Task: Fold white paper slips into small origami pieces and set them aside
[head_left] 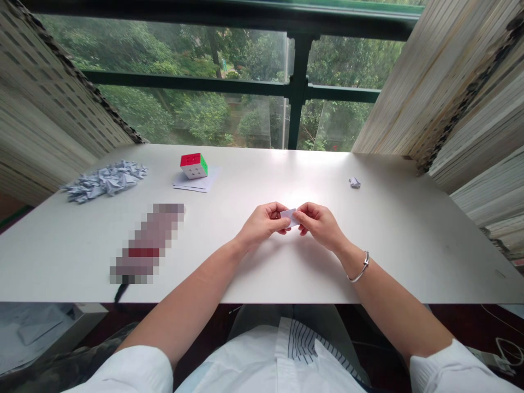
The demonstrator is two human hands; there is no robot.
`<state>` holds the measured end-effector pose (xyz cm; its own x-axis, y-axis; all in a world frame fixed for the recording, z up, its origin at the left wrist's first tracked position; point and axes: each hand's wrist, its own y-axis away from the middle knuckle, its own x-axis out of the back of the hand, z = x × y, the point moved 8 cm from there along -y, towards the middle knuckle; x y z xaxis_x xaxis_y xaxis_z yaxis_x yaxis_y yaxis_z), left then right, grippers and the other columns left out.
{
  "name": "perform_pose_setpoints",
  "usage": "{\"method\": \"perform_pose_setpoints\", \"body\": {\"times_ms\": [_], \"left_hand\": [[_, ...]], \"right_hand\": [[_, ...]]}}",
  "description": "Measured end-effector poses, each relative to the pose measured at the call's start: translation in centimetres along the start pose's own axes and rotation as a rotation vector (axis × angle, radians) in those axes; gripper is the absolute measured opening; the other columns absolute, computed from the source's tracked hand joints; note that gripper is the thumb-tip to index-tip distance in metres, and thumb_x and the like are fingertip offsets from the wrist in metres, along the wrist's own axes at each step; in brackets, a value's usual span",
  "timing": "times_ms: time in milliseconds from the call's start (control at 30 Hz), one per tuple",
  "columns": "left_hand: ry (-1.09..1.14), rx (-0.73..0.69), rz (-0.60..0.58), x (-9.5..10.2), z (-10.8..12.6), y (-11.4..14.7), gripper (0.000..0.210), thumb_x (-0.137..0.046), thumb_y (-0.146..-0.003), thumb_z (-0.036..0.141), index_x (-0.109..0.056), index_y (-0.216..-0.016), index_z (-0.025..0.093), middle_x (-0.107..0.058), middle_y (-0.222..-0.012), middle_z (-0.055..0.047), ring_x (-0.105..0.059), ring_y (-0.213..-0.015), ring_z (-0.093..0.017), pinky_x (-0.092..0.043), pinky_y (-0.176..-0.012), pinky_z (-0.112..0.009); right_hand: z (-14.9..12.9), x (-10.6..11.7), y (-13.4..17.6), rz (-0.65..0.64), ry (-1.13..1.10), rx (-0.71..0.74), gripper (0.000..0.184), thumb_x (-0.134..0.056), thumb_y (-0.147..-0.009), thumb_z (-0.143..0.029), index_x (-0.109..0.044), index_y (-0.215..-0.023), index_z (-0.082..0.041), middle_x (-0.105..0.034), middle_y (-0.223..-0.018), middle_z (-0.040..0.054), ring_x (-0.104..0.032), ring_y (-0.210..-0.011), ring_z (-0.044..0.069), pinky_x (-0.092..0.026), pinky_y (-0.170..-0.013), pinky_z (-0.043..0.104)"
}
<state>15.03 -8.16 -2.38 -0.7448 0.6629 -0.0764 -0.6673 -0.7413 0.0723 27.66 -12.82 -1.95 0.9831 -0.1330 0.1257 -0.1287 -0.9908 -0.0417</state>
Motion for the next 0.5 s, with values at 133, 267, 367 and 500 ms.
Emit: {"method": "perform_pose_setpoints", "body": {"times_ms": [133, 267, 367, 500], "left_hand": [[0.053, -0.023, 0.112, 0.9, 0.1, -0.1, 0.026, -0.076, -0.07, 0.022, -0.062, -0.09, 0.014, -0.068, -0.075, -0.003, -0.066, -0.068, -0.015, -0.051, -0.063, -0.027], [0.116, -0.023, 0.152, 1.4, 0.1, -0.1, 0.032, -0.079, -0.068, 0.023, -0.061, -0.093, 0.014, -0.069, -0.076, -0.003, -0.067, -0.067, -0.015, -0.051, -0.064, -0.028], [0.12, -0.001, 0.117, 1.3, 0.0, -0.2, 0.034, -0.08, -0.068, 0.025, -0.062, -0.096, 0.014, -0.07, -0.078, -0.004, -0.067, -0.068, -0.016, -0.052, -0.065, -0.029], [0.101, 0.012, 0.09, 1.1, 0.0, -0.2, 0.035, -0.08, -0.069, 0.026, -0.062, -0.096, 0.014, -0.07, -0.078, -0.004, -0.068, -0.07, -0.017, -0.052, -0.064, -0.028]], "right_hand": [[0.2, -0.2, 0.0, 0.0, -0.021, -0.048, 0.039, -0.07, -0.076, -0.055, -0.062, -0.078, -0.017, -0.065, -0.069, 0.0025, -0.062, -0.059, 0.013, -0.052, -0.046, 0.022], [0.3, -0.6, 0.2, -0.036, -0.024, -0.106, 0.039, -0.073, -0.073, -0.054, -0.063, -0.075, -0.017, -0.065, -0.069, 0.0037, -0.063, -0.06, 0.013, -0.051, -0.044, 0.021], [0.3, -0.6, 0.2, -0.056, -0.074, -0.116, 0.037, -0.074, -0.073, -0.052, -0.063, -0.076, -0.016, -0.065, -0.068, 0.0036, -0.063, -0.059, 0.013, -0.051, -0.044, 0.021], [0.4, -0.5, 0.2, -0.076, -0.106, -0.128, 0.035, -0.074, -0.074, -0.049, -0.064, -0.076, -0.016, -0.066, -0.069, 0.0035, -0.063, -0.059, 0.013, -0.051, -0.044, 0.02]]}}
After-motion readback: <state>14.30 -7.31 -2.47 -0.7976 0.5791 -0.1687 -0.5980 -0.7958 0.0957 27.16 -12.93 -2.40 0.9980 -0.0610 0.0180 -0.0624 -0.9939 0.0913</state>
